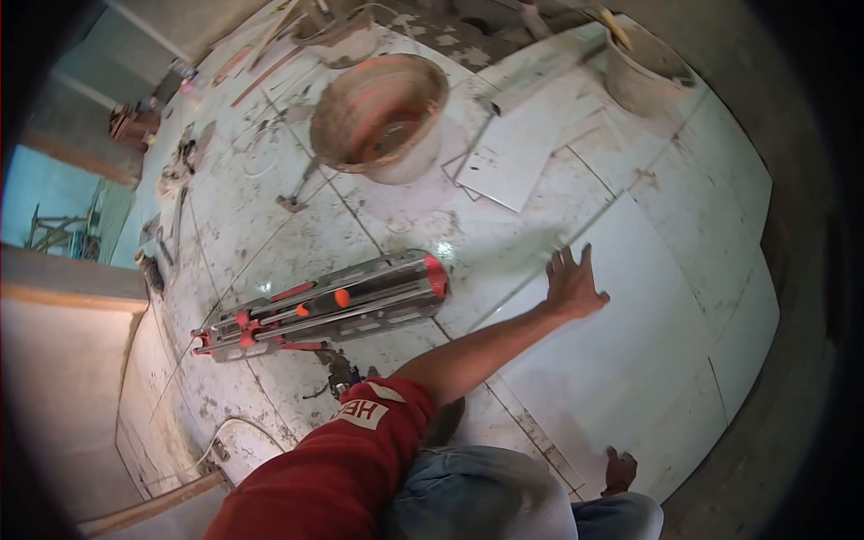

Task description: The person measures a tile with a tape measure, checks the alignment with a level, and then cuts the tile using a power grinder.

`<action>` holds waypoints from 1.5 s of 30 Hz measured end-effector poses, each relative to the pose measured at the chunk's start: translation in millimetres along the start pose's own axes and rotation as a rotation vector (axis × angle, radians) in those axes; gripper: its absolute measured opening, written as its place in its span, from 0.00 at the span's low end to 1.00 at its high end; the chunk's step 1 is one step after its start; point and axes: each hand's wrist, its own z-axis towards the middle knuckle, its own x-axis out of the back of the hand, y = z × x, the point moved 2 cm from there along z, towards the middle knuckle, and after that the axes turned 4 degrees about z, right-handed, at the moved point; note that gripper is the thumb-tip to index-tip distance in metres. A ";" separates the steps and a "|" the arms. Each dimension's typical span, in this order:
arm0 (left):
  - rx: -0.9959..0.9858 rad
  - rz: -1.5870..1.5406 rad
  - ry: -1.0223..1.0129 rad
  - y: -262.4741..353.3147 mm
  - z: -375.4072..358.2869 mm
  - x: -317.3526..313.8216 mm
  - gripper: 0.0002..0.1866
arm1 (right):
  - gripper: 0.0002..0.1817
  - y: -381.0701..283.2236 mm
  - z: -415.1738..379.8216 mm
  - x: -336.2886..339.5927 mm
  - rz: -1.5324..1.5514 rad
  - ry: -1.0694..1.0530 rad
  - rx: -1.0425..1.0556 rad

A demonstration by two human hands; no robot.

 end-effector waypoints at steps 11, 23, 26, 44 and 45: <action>-0.091 -0.221 0.415 -116.8 -101.1 137.9 0.27 | 0.16 -59.0 26.8 84.6 0.117 0.353 0.345; -0.064 -0.633 -0.222 -91.8 -242.7 152.7 0.27 | 0.10 -356.6 35.1 215.1 0.050 0.307 1.268; -0.256 -0.659 -0.458 -89.0 -297.8 143.7 0.27 | 0.14 -429.8 -17.6 195.7 0.137 0.209 1.180; -0.097 -1.039 0.389 -147.5 -585.4 152.9 0.25 | 0.10 -552.4 -200.8 -81.6 0.085 -0.154 1.970; -0.110 -1.038 0.438 -154.9 -585.9 155.6 0.24 | 0.09 -550.9 -208.1 -86.8 0.035 -0.104 1.977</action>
